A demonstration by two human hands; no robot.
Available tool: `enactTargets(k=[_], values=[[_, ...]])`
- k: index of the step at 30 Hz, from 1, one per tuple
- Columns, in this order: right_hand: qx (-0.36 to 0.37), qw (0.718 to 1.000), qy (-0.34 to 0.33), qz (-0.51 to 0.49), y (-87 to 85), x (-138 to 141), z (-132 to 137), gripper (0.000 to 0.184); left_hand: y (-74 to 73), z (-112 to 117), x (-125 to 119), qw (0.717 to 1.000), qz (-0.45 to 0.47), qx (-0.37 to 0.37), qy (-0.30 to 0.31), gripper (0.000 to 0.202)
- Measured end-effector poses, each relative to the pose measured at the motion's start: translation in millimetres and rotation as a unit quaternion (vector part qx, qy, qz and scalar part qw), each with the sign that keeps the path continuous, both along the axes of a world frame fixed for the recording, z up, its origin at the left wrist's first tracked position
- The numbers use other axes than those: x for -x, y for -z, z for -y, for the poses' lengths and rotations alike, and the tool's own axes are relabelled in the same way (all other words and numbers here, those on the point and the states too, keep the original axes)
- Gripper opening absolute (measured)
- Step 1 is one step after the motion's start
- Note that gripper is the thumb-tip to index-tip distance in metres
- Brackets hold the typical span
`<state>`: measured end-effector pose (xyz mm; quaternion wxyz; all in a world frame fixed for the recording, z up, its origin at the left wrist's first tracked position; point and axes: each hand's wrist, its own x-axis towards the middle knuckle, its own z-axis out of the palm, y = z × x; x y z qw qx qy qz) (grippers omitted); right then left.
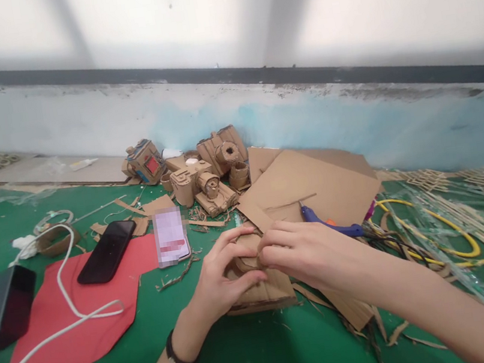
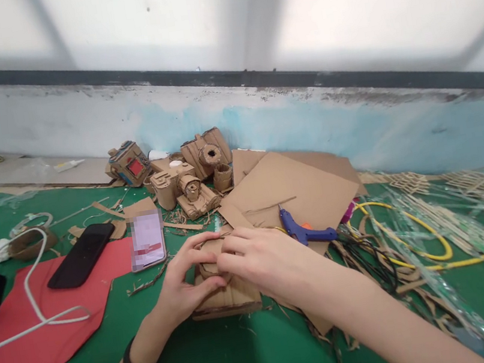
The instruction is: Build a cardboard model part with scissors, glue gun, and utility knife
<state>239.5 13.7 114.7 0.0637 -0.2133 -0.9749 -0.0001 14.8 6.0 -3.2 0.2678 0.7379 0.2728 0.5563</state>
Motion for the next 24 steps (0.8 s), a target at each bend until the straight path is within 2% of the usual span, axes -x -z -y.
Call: enactTargets(k=[5, 10, 14, 16, 18, 21, 24], values=[[-0.032, 0.999, 0.007, -0.031, 9.1, -2.8, 3.8, 0.024, 3.5, -3.8, 0.0, 0.998, 0.012, -0.059, -0.007, 0.028], [-0.026, 0.997, 0.040, -0.068, 14.2, -3.4, 9.7, 0.029, 3.2, -4.3, -0.1, 0.998, 0.012, -0.063, -0.009, 0.027], [0.000, 0.981, 0.065, -0.184, 28.4, -3.6, 15.7, 0.019, 6.2, -1.9, -0.1, 0.998, 0.020, -0.060, -0.010, 0.026], [0.033, 0.949, 0.119, -0.290, 43.5, -3.3, 20.8, 0.019, 9.7, 0.5, -0.4, 0.999, 0.030, -0.039, -0.010, 0.036], [0.090, 0.897, 0.184, -0.392, 62.4, -1.5, 27.4, 0.034, 12.6, 3.7, -1.2, 0.998, 0.059, 0.009, -0.002, 0.059], [0.184, 0.822, 0.248, -0.479, 91.1, 5.6, 37.2, 0.054, 13.0, 8.7, -2.4, 0.990, 0.099, 0.099, 0.028, 0.091], [0.246, 0.781, 0.262, -0.511, 112.5, 16.9, 42.3, 0.068, 10.7, 11.0, -2.8, 0.982, 0.098, 0.152, 0.051, 0.093]])
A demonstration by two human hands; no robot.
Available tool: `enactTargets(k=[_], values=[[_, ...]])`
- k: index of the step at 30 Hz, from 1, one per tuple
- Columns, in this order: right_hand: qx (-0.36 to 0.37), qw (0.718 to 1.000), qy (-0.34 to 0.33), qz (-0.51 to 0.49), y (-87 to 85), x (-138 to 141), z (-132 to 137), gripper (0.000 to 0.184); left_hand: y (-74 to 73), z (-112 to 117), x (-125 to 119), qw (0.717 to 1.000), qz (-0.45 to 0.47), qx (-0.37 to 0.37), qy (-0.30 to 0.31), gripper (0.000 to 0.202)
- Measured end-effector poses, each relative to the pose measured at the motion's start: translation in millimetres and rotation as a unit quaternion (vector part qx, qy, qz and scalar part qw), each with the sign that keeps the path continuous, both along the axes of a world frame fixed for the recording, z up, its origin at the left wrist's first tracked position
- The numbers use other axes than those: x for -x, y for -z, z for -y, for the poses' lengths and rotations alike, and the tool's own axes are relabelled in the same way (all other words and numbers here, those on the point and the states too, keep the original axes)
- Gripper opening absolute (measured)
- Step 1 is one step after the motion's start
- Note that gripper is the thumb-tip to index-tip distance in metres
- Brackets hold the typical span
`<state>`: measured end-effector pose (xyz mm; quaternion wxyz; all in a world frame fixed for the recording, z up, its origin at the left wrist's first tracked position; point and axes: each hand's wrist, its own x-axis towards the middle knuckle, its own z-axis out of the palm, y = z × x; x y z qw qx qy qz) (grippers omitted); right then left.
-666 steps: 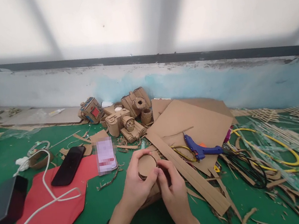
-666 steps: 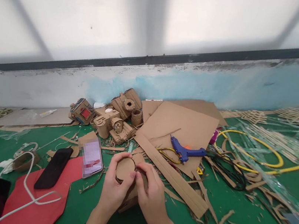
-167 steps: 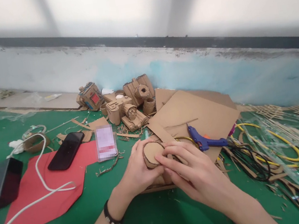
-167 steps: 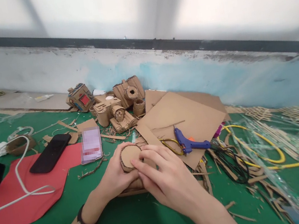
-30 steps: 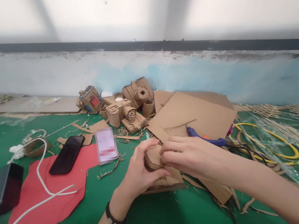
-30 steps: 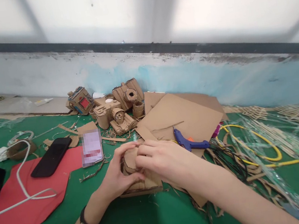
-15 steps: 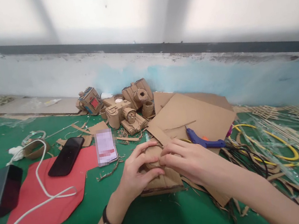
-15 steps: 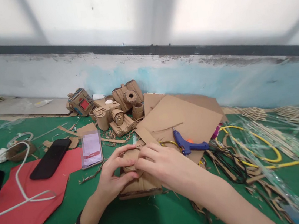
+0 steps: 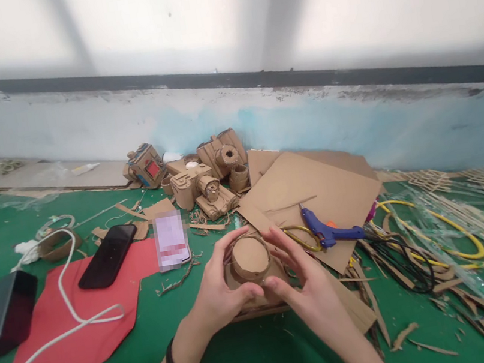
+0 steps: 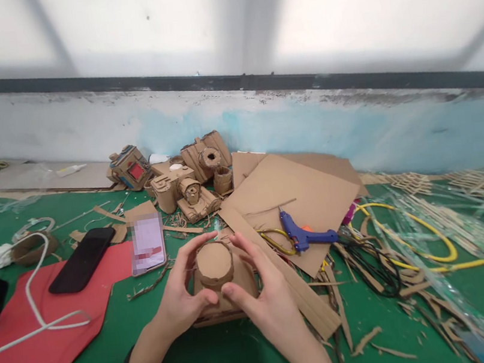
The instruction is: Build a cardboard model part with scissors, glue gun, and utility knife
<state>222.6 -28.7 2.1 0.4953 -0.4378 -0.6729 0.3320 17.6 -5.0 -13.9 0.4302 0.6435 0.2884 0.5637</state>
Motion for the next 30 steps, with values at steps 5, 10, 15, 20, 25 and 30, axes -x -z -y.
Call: enactTargets(k=[5, 10, 15, 20, 25, 30], values=[[-0.009, 1.000, 0.024, -0.014, 11.8, 16.2, -1.6, 0.059, 1.8, -2.4, 1.0, 1.000, -0.019, 0.004, 0.001, 0.074], [-0.047, 0.999, 0.015, 0.004, 5.3, 18.7, -1.9, 0.055, 5.3, -3.2, 1.7, 1.000, -0.030, -0.006, -0.001, 0.069], [-0.029, 1.000, 0.004, 0.006, 3.6, 14.9, -1.9, 0.057, 4.4, -1.6, 2.2, 0.999, -0.032, -0.039, -0.001, 0.059], [-0.026, 1.000, 0.011, 0.003, 4.8, 14.1, -2.8, 0.054, 1.3, -3.9, 3.1, 0.994, -0.040, -0.101, 0.001, 0.025], [-0.030, 0.999, 0.018, 0.002, 4.3, 14.7, -3.6, 0.052, -0.5, -5.6, 3.7, 0.993, -0.037, -0.113, -0.003, 0.026], [-0.021, 0.999, 0.025, -0.006, 6.2, 16.7, -2.4, 0.052, 0.0, -2.7, 2.6, 0.996, -0.028, -0.080, 0.001, 0.033]])
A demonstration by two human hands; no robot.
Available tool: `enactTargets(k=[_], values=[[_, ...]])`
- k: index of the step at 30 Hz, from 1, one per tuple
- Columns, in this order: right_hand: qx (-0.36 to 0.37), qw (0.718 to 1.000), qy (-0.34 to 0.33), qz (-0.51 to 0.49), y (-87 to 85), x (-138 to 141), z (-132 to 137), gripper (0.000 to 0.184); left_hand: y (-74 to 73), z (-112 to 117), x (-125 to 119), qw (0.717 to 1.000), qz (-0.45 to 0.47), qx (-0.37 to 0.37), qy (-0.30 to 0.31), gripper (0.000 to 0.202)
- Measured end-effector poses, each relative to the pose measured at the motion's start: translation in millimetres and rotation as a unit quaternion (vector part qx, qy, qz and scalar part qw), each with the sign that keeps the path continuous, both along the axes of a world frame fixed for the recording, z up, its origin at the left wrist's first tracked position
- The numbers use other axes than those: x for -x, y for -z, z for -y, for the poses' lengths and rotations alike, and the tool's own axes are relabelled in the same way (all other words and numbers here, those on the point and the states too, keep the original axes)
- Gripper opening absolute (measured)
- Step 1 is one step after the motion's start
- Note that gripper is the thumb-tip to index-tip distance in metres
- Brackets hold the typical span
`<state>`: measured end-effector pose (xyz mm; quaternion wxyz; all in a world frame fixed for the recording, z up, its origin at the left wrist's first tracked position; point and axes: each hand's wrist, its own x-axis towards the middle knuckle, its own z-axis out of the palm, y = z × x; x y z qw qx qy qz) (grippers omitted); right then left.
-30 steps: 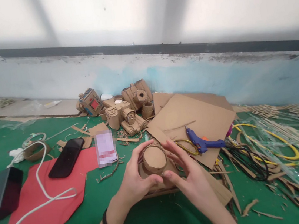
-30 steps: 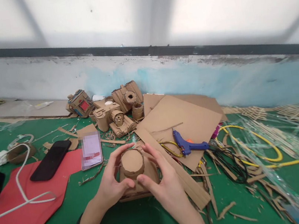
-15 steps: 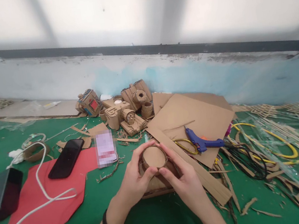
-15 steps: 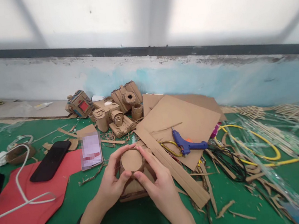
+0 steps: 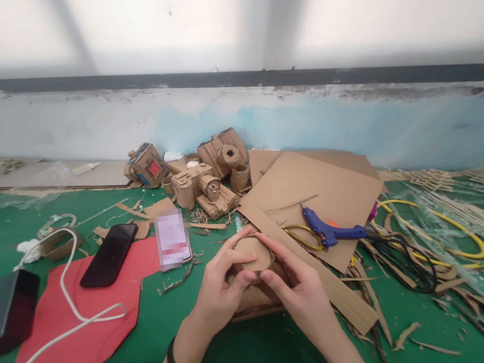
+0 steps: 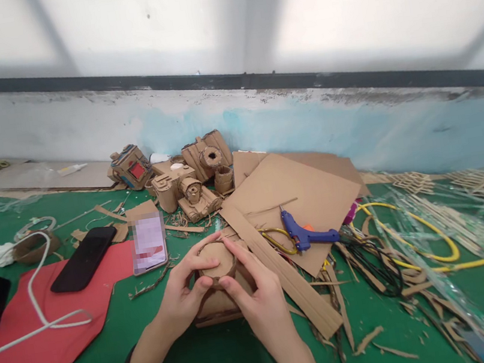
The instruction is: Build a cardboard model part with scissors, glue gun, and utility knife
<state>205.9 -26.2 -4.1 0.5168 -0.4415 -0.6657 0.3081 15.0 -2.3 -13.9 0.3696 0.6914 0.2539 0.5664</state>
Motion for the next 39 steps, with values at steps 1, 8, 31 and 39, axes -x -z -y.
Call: enactTargets(k=[1, 8, 31, 39], values=[[0.003, 1.000, 0.003, -0.003, 1.0, 0.5, 0.4, 0.052, 0.6, 0.7, -0.7, 1.000, 0.008, 0.013, 0.001, 0.038], [0.018, 0.999, 0.017, -0.030, 14.4, 2.6, 2.0, 0.056, 3.3, 1.2, -5.4, 0.993, 0.058, 0.103, -0.004, 0.070], [0.016, 0.997, 0.079, -0.014, 33.2, -15.3, 20.6, 0.054, 2.8, -1.9, 8.8, 0.992, 0.053, 0.093, -0.061, 0.077], [-0.080, 0.980, 0.089, 0.157, 53.8, -4.5, 35.9, 0.058, -8.1, 3.0, 21.2, 0.959, 0.181, 0.154, -0.153, 0.059]])
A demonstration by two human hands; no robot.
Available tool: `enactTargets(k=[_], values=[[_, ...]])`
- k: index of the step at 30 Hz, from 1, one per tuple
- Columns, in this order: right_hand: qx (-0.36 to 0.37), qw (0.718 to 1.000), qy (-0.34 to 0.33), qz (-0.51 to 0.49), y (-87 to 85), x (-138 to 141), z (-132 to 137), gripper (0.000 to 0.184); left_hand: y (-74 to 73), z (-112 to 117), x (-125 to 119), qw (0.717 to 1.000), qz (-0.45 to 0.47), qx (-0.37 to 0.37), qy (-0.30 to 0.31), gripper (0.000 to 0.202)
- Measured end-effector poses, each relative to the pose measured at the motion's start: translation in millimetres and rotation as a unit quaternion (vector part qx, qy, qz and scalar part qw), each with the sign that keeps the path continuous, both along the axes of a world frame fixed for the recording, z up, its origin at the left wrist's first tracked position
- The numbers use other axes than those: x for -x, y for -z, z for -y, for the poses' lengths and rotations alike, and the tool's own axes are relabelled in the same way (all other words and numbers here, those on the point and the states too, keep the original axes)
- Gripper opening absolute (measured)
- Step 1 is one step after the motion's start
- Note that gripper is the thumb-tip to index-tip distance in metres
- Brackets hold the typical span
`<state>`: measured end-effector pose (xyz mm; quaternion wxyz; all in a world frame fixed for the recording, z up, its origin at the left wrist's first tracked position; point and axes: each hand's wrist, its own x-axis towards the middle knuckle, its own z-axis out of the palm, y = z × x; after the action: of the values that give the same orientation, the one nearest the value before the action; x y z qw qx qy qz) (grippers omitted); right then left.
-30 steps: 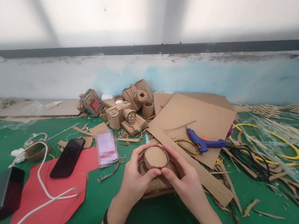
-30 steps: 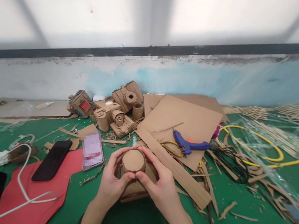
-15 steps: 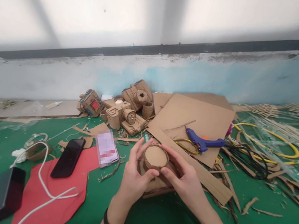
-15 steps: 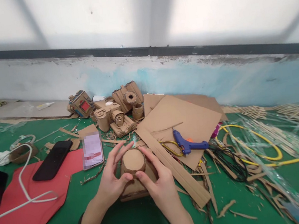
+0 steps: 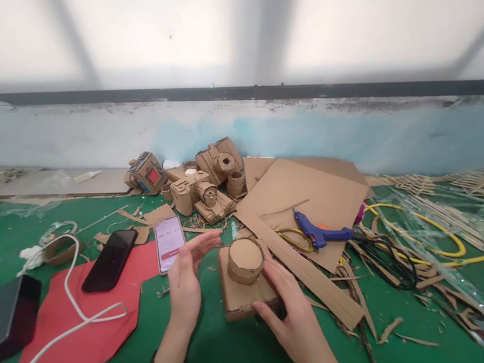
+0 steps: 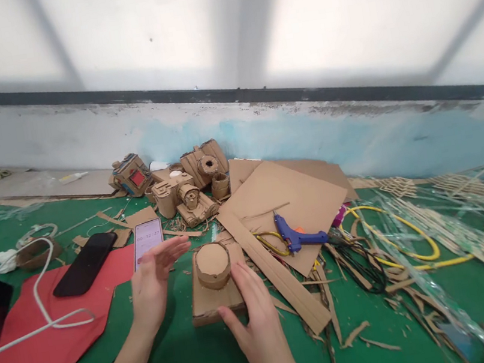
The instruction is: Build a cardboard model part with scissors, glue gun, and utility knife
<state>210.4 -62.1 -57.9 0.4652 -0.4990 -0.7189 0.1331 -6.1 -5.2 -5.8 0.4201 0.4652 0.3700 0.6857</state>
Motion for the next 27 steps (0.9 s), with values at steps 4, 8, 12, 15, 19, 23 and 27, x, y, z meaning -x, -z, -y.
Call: enactTargets(k=[4, 8, 12, 15, 19, 23, 27], values=[[-0.015, 1.000, -0.001, 0.014, 5.9, 0.2, -3.5, 0.057, 0.7, 30.3, 26.3, 0.997, -0.007, 0.031, -0.065, 0.052], [-0.013, 1.000, -0.008, 0.004, 5.2, -0.1, -4.7, 0.057, 7.2, 51.9, 37.3, 0.993, -0.097, 0.050, -0.040, 0.046], [0.001, 1.000, -0.014, -0.020, -0.8, -0.6, -2.2, 0.053, 3.8, 41.1, 23.9, 0.979, -0.190, 0.042, 0.053, 0.062], [0.027, 0.998, 0.015, -0.054, -2.6, -2.7, -1.0, 0.048, -3.9, 22.8, 11.2, 0.956, -0.268, 0.045, 0.107, 0.087], [0.072, 0.991, 0.069, -0.092, -0.1, -5.0, -4.1, 0.051, -7.0, 4.3, 4.9, 0.933, -0.316, 0.048, 0.166, 0.086], [0.044, 0.989, 0.089, -0.107, -3.5, -3.3, -3.8, 0.049, -4.8, -0.3, 3.2, 0.930, -0.350, 0.013, 0.110, 0.073], [0.011, 0.991, 0.079, -0.104, -10.6, 4.5, 4.5, 0.049, -10.2, 12.5, -12.4, 0.897, -0.427, -0.092, -0.069, 0.064]])
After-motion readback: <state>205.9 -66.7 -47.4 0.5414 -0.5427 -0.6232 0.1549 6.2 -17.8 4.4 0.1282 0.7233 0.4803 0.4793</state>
